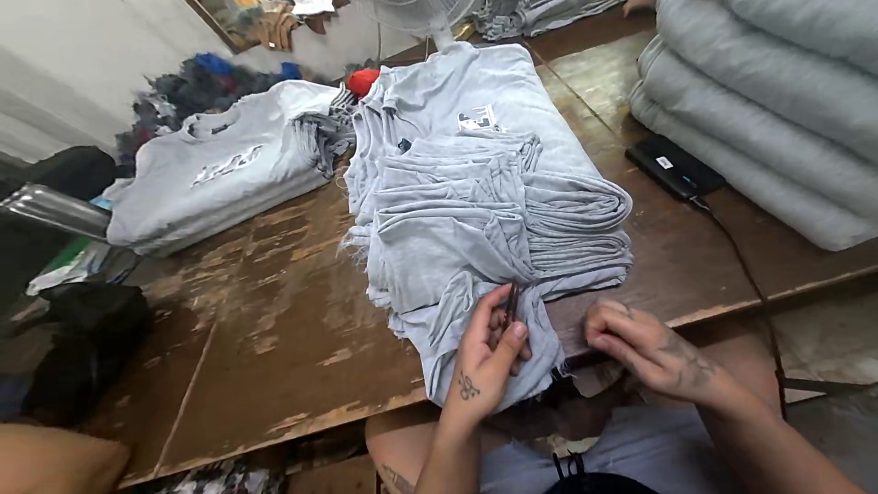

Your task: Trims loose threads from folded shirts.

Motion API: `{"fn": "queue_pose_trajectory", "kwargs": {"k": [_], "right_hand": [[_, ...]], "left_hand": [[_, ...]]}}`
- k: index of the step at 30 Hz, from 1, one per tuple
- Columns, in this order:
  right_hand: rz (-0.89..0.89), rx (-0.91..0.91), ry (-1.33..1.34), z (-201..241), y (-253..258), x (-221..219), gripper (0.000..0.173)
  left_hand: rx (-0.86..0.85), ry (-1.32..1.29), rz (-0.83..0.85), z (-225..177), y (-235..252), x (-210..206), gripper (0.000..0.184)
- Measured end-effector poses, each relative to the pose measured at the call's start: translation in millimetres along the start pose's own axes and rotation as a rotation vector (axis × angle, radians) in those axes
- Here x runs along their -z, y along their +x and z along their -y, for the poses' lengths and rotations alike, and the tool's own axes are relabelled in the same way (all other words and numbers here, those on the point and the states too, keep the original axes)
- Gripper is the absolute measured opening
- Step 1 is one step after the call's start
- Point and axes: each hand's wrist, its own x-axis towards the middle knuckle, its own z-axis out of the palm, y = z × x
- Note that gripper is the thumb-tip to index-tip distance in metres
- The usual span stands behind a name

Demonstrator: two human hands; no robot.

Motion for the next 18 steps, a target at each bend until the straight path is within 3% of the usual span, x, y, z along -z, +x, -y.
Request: {"fn": "queue_pose_trajectory", "kwargs": {"k": [3, 9, 16, 18], "right_hand": [[-0.045, 0.005, -0.044, 6, 5, -4, 0.038], [-0.064, 0.154, -0.290, 2, 26, -41, 0.018], [-0.023, 0.013, 0.061, -2, 2, -3, 0.043], [-0.050, -0.011, 0.040, 2, 3, -3, 0.045]], "left_hand": [[0.002, -0.003, 0.005, 0, 1, -1, 0.050], [0.002, 0.002, -0.004, 0, 1, -3, 0.051], [-0.006, -0.005, -0.001, 0, 0, -1, 0.050], [0.004, 0.003, -0.002, 0, 1, -2, 0.050]]}}
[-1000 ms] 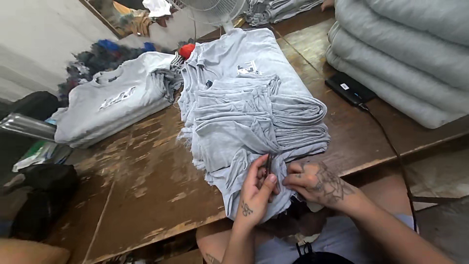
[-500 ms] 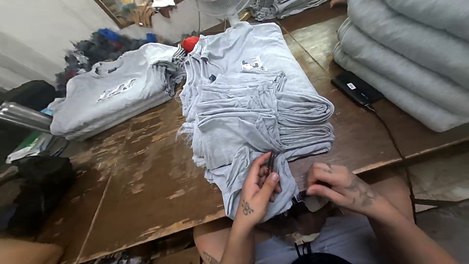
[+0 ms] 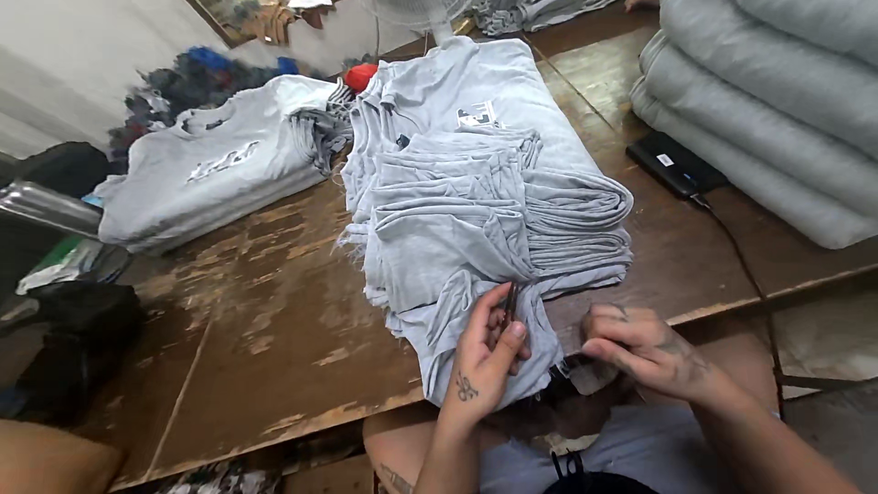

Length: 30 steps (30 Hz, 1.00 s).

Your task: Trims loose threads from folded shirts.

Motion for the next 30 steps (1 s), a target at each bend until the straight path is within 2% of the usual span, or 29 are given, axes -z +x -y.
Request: {"fn": "queue_pose_trajectory", "kwargs": {"k": [3, 6, 9, 13, 14, 18, 21, 25, 27, 30], "right_hand": [[0.007, 0.000, -0.152, 7, 12, -11, 0.027], [0.023, 0.104, -0.335, 3, 22, -31, 0.016], [0.010, 0.115, -0.336, -1, 20, -27, 0.021], [0.075, 0.069, -0.167, -1, 8, -4, 0.042], [0.078, 0.066, -0.175, 1, 8, -3, 0.043], [0.078, 0.044, -0.243, 5, 21, -14, 0.022], [0.089, 0.106, -0.328, 0, 29, -25, 0.016], [0.022, 0.233, -0.397, -5, 25, -33, 0.018], [0.004, 0.230, -0.367, -4, 19, -26, 0.023], [-0.009, 0.198, -0.349, -2, 11, -22, 0.026]], "left_hand": [[0.006, 0.004, 0.005, 0, 2, -1, 0.050], [0.005, 0.000, 0.006, 0, 1, 0, 0.052], [-0.001, -0.003, 0.006, -1, -1, 1, 0.051], [-0.021, 0.001, 0.010, 1, -1, 1, 0.051], [-0.017, 0.006, 0.008, 1, 0, 1, 0.051], [0.008, 0.009, 0.011, 1, 2, -1, 0.050], [-0.004, 0.029, 0.009, 1, 3, -1, 0.050], [-0.009, 0.098, 0.007, -2, -2, 0, 0.049], [-0.050, 0.267, 0.005, -4, -7, 1, 0.047], [-0.140, 0.523, 0.090, -5, -20, 10, 0.042]]}}
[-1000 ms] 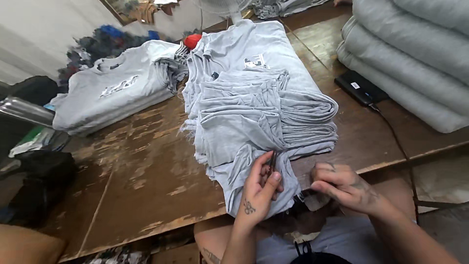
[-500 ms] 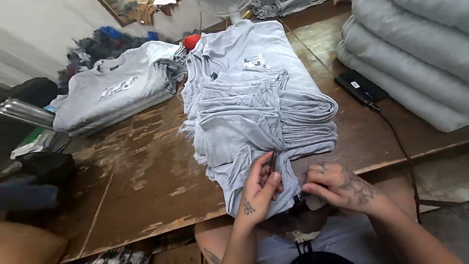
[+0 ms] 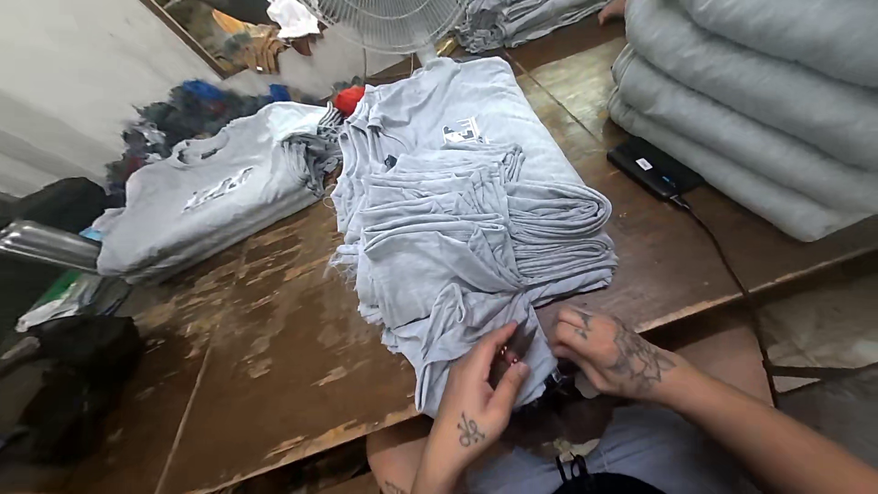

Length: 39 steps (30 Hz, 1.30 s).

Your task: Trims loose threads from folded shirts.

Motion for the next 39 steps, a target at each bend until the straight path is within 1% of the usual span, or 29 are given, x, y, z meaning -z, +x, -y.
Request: {"fn": "queue_pose_trajectory", "kwargs": {"k": [3, 5, 9, 15, 18, 21, 24, 26, 27, 28, 29, 31, 33, 34, 35, 37, 39], "right_hand": [[-0.011, -0.023, 0.023, 0, -3, 1, 0.027], [-0.020, -0.027, 0.027, 0, -3, 1, 0.028], [-0.017, -0.046, 0.024, 2, -3, 5, 0.027], [-0.022, -0.043, 0.012, 1, -4, 4, 0.026], [-0.023, -0.052, 0.042, 0, -4, 6, 0.030], [-0.036, -0.059, 0.079, -1, -4, 6, 0.031], [0.032, -0.066, 0.161, -1, -8, 10, 0.038], [0.058, -0.045, 0.247, -1, -11, 11, 0.050], [0.040, -0.040, 0.284, 0, -10, 11, 0.056], [0.016, -0.054, 0.302, 1, -8, 11, 0.058], [-0.004, -0.089, 0.301, 3, -4, 11, 0.055], [-0.019, -0.150, 0.224, 10, 5, 6, 0.036], [-0.013, -0.135, 0.092, 13, 13, -7, 0.020], [-0.039, -0.120, 0.067, 12, 13, -13, 0.016], [-0.076, -0.121, 0.089, 10, 11, -14, 0.016], [-0.130, -0.144, 0.216, 4, 2, -5, 0.022], [-0.112, -0.152, 0.307, -3, -8, 6, 0.028]], "left_hand": [[-0.103, 0.145, 0.109, 0, -8, 9, 0.038], [-0.130, 0.198, 0.141, -2, -9, 9, 0.036], [-0.137, 0.322, 0.079, -7, -8, 0, 0.033], [-0.151, 0.349, 0.067, -8, -5, -3, 0.034], [-0.158, 0.364, 0.046, -9, -5, -4, 0.032], [-0.108, 0.352, 0.070, -12, -6, -2, 0.036], [-0.099, 0.367, 0.015, -12, -5, -6, 0.033], [-0.034, 0.250, -0.031, -10, -3, -3, 0.034], [0.010, 0.119, -0.061, -7, -3, -1, 0.036], [0.050, -0.031, -0.099, -2, -2, 0, 0.039], [0.084, -0.163, -0.125, 1, -1, 1, 0.040], [0.120, -0.303, -0.138, 4, 0, 1, 0.041], [0.116, -0.290, -0.144, 4, 1, -2, 0.041], [0.117, -0.265, -0.144, 4, 0, -2, 0.041], [0.117, -0.251, -0.141, 4, 0, -2, 0.042], [0.102, -0.266, -0.124, 6, -3, 2, 0.042], [0.060, -0.284, -0.102, 10, -8, 7, 0.043]]}}
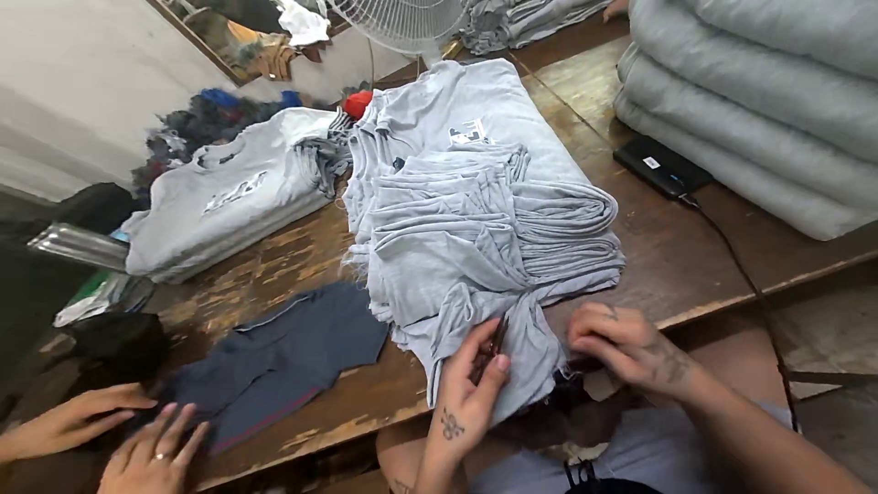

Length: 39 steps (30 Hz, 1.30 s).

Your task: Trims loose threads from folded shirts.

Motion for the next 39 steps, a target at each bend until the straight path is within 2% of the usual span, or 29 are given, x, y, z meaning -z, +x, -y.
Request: {"fn": "queue_pose_trajectory", "kwargs": {"k": [2, 4, 5, 7, 10, 11, 13, 14, 15, 16, 18, 20, 24, 27, 29, 32, 35, 39], "right_hand": [[0.073, -0.005, 0.054, -1, -7, 12, 0.037], [0.124, -0.001, 0.107, 2, -12, 19, 0.050], [0.131, -0.006, 0.097, 5, -12, 21, 0.054], [0.147, -0.038, -0.018, 13, -8, 20, 0.052], [0.171, -0.018, -0.221, 26, 10, 3, 0.059], [0.169, 0.002, -0.218, 24, 16, -5, 0.052], [0.115, 0.006, -0.030, 17, 25, -19, 0.021], [0.081, -0.039, 0.144, 13, 28, -23, 0.016], [0.061, -0.099, 0.312, 9, 29, -24, 0.019], [0.054, -0.156, 0.447, 6, 30, -22, 0.022], [0.055, -0.207, 0.584, 2, 27, -15, 0.024], [0.069, -0.192, 0.505, 4, 20, -8, 0.025], [0.118, -0.121, 0.159, 16, 27, -15, 0.034], [0.124, -0.146, 0.254, 10, 32, -18, 0.047], [0.155, -0.141, 0.276, 9, 30, -16, 0.046], [0.129, -0.027, -0.029, 14, 31, -25, 0.035], [0.008, 0.087, -0.364, 7, 29, -33, 0.017], [0.088, 0.039, -0.333, 5, 7, 10, 0.017]], "left_hand": [[-0.082, 0.114, 0.035, 1, -7, 5, 0.047], [-0.148, 0.439, 0.082, -3, -16, 5, 0.051], [-0.190, 0.604, 0.122, -6, -19, 4, 0.047], [-0.265, 0.759, 0.218, -7, -18, 4, 0.025], [-0.328, 0.617, 0.286, -16, 6, 11, 0.014], [-0.308, 0.523, 0.276, -21, 16, 11, 0.016], [-0.193, 0.249, 0.152, -21, 32, 1, 0.018], [-0.109, 0.061, 0.046, -16, 38, -7, 0.012], [-0.030, -0.113, -0.066, -9, 41, -15, 0.008], [0.026, -0.235, -0.156, -4, 43, -19, 0.011], [0.053, -0.343, -0.262, -1, 42, -21, 0.017], [0.072, -0.371, -0.334, -2, 40, -24, 0.018], [0.110, -0.383, -0.442, -7, 42, -32, 0.016], [0.107, -0.395, -0.471, -7, 43, -35, 0.017], [0.069, -0.387, -0.458, -5, 41, -33, 0.018], [0.055, -0.385, -0.466, -5, 40, -33, 0.016], [0.022, -0.342, -0.381, -3, 38, -33, 0.016], [-0.001, -0.146, -0.118, -5, 34, -28, 0.017]]}}
